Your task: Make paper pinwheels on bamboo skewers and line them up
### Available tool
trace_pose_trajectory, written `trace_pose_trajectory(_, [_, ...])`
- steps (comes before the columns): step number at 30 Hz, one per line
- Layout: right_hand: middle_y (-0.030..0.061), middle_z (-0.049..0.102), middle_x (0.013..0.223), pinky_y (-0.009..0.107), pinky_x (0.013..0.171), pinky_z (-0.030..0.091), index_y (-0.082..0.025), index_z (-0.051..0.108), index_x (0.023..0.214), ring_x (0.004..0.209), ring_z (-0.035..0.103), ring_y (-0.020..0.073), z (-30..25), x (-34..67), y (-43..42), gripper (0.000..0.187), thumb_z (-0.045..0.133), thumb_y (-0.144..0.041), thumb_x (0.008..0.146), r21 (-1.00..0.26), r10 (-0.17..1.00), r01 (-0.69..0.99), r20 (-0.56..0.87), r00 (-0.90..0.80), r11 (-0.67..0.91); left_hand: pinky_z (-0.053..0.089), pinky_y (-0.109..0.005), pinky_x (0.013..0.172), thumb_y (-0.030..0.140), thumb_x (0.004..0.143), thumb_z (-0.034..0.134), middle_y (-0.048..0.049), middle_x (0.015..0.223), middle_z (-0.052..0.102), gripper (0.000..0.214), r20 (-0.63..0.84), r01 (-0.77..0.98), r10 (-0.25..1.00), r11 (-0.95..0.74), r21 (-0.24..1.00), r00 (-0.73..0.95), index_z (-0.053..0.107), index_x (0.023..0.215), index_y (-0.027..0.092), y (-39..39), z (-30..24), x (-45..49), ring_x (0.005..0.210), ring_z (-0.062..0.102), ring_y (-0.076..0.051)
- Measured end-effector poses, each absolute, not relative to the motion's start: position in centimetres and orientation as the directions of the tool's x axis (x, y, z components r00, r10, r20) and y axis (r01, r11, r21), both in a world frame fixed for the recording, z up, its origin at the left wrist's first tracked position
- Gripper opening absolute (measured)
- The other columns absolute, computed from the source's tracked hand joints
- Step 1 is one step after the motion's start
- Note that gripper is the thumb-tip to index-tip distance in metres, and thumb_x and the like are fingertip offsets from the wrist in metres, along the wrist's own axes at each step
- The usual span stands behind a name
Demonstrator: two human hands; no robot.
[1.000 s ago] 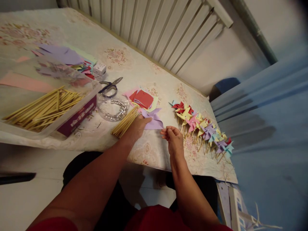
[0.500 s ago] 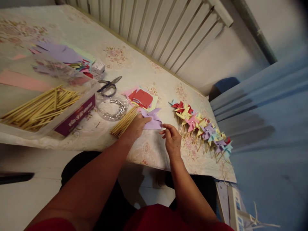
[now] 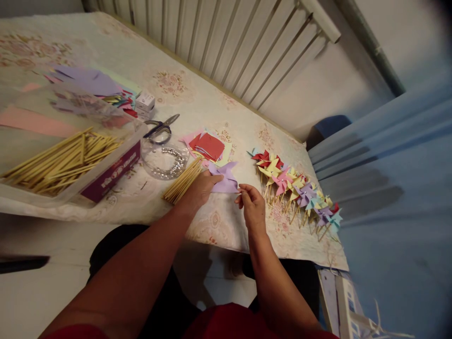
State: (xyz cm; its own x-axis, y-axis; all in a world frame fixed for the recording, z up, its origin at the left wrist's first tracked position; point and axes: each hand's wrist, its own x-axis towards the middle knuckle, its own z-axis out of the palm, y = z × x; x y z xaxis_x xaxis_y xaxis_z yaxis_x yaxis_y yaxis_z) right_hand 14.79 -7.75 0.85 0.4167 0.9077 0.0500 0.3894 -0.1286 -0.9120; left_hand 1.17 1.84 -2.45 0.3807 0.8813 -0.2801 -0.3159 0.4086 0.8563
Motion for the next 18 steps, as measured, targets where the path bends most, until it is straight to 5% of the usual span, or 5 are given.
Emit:
trace_pose_trajectory(8, [-0.0005,0.064,0.069,0.030,0.062,0.046,-0.022,0.067,0.110,0.059,0.056,0.0156,1.1,13.7,-7.4,0.033,0.051,-0.035,0.085,-0.883,0.936,0.463,0.094,0.339,-0.078,0.044,-0.023,0.061,0.024,0.067,0.066,0.0016,0.067,0.063,0.016,-0.249,-0.390,0.895,0.394,0.832,0.371,0.060,0.080,0.016,1.5,-1.9,1.3,0.062,0.057,-0.013])
trace_pose_trajectory(18, [-0.0026,0.063,0.071,0.026,0.057,0.046,-0.018,0.070,0.095,0.053,0.056,0.0120,0.7,12.7,-6.0,0.024,0.058,-0.032,0.079,-0.896,0.900,0.443,0.169,0.402,-0.029,0.044,-0.024,0.061,0.019,0.065,0.066,0.0019,0.064,0.062,0.014,-0.252,-0.437,0.884,0.421,0.795,0.394,0.063,0.079,0.015,1.5,-1.6,1.4,0.060,0.056,-0.013])
